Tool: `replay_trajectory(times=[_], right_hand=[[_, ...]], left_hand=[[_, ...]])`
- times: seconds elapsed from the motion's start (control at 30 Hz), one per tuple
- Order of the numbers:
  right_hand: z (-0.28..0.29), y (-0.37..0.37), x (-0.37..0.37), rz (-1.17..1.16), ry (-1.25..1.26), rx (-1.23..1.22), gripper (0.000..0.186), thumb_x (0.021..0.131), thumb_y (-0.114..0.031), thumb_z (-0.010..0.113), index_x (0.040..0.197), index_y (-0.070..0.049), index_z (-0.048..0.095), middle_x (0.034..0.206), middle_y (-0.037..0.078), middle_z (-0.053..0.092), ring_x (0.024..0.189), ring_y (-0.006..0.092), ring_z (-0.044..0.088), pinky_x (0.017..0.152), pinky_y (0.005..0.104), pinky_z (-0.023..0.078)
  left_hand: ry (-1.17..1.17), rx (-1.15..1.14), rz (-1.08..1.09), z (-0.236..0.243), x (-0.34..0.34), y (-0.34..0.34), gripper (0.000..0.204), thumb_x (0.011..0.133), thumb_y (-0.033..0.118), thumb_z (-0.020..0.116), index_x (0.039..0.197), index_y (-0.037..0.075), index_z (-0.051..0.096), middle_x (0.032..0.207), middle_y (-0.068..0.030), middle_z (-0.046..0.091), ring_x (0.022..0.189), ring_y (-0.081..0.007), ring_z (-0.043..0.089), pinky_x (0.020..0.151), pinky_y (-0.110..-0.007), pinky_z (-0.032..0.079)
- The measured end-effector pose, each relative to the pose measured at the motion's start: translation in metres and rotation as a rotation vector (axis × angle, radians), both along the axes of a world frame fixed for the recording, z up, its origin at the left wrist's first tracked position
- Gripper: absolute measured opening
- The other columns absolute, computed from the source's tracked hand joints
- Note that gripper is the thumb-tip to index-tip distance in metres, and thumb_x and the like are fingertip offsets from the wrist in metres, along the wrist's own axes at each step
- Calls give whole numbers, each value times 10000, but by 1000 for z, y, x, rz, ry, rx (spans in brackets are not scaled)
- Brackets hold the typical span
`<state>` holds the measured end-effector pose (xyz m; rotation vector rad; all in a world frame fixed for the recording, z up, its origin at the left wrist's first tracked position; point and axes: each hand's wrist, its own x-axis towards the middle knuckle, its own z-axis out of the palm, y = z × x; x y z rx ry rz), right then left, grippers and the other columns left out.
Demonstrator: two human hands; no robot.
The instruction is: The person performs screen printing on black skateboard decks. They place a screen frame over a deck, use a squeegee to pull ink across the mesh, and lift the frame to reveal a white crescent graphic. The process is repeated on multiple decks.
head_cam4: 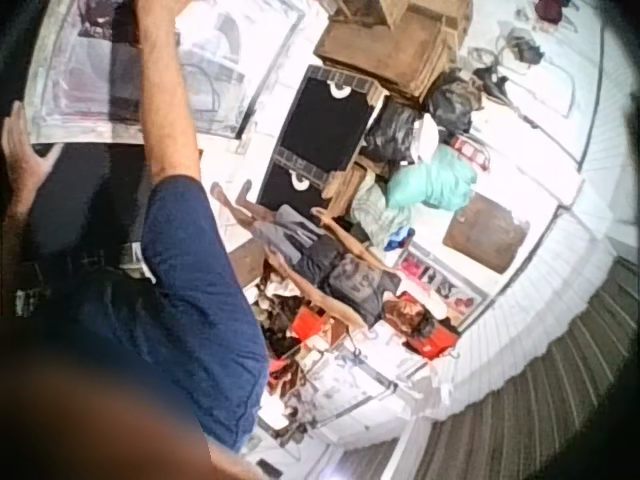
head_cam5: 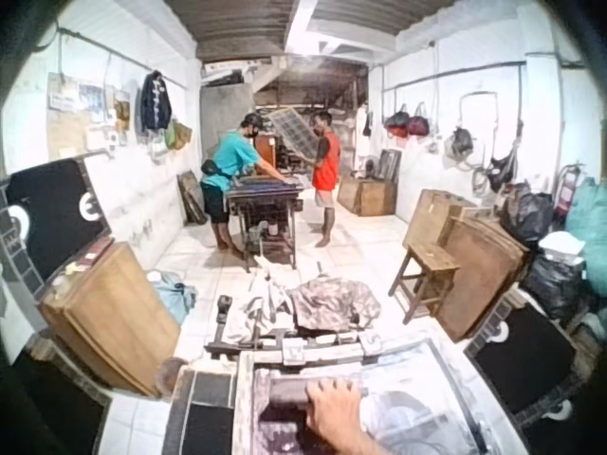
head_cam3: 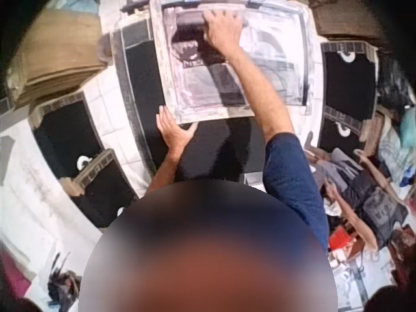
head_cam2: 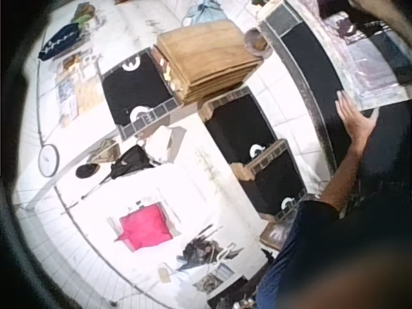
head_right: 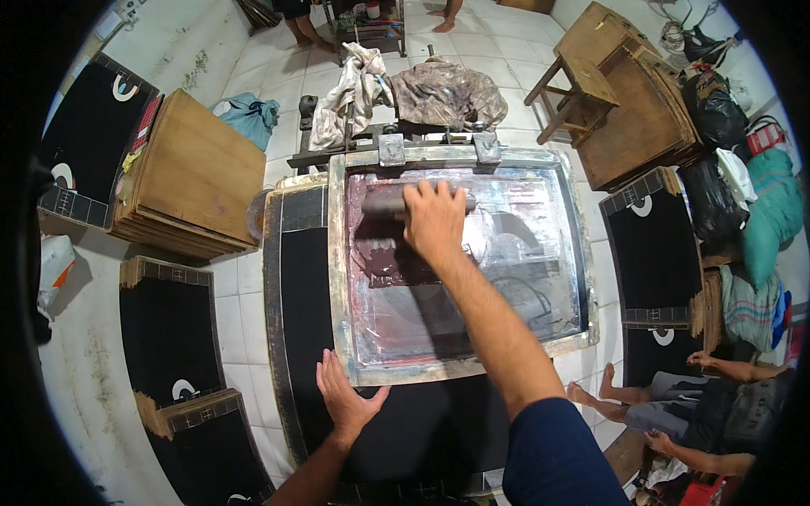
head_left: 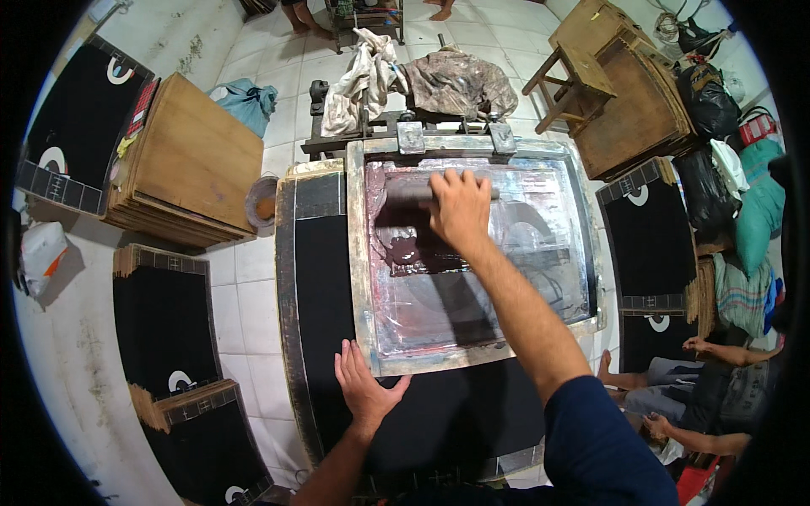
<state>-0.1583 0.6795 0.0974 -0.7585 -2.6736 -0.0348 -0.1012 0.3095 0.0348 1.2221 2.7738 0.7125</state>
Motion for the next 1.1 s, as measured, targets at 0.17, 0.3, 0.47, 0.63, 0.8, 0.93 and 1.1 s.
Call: replay_trajectory(times=[0.17, 0.3, 0.47, 0.63, 0.8, 0.93, 1.1], right_hand=[[3, -76, 77, 16, -27, -131, 326, 724, -177, 842, 999, -158, 667, 1007, 55, 609, 1010, 304, 574, 926, 492, 397], [-1, -83, 85, 36, 71, -77, 283, 763, -143, 806, 1012, -160, 672, 1018, 51, 600, 1017, 298, 568, 939, 501, 397], [11, -77, 84, 38, -15, -98, 292, 802, -125, 805, 1069, -173, 696, 1041, 21, 642, 1067, 263, 604, 1041, 537, 369], [30, -88, 97, 38, 75, -131, 273, 855, -148, 790, 1112, -185, 706, 1000, -8, 672, 1035, 232, 637, 1148, 580, 302], [35, -71, 81, 64, 132, -82, 311, 847, -171, 818, 1135, -150, 704, 1064, 64, 672, 1078, 291, 601, 993, 507, 379], [46, -45, 63, 39, -25, -195, 364, 823, -207, 854, 1145, -132, 703, 1074, 56, 682, 1068, 300, 606, 942, 499, 393], [38, -50, 81, 131, -111, -266, 387, 811, -197, 863, 1153, -134, 694, 1108, 55, 697, 1061, 308, 614, 908, 495, 388]], left_hand=[[1, -47, 16, -1, 2, -1, 1263, 730, 579, 898, 1576, -125, 280, 1563, -321, 412, 1545, -412, 347, 1278, -594, 244], [-34, 14, 16, -3, 0, -3, 1263, 741, 559, 905, 1588, -123, 264, 1597, -317, 388, 1565, -409, 319, 1292, -602, 204], [-213, 131, 46, -2, 1, 3, 1204, 751, 361, 954, 1606, -106, 247, 1637, -312, 368, 1564, -429, 328, 1307, -622, 135], [-364, 510, 74, 7, 14, 0, 1085, 736, 131, 969, 1600, -17, 329, 1621, -293, 407, 1502, -436, 434, 1261, -554, 325], [-394, 720, 55, 2, 19, -1, 1010, 747, 79, 961, 1569, 9, 379, 1615, -283, 416, 1475, -430, 465, 1177, -491, 463], [-336, 664, 28, -10, 17, 1, 977, 770, 92, 948, 1557, 11, 375, 1608, -317, 397, 1463, -461, 462, 1176, -509, 453], [-139, 631, -15, -35, 20, 1, 880, 881, 210, 885, 1547, 20, 342, 1577, -380, 375, 1446, -515, 450, 1157, -551, 453]])
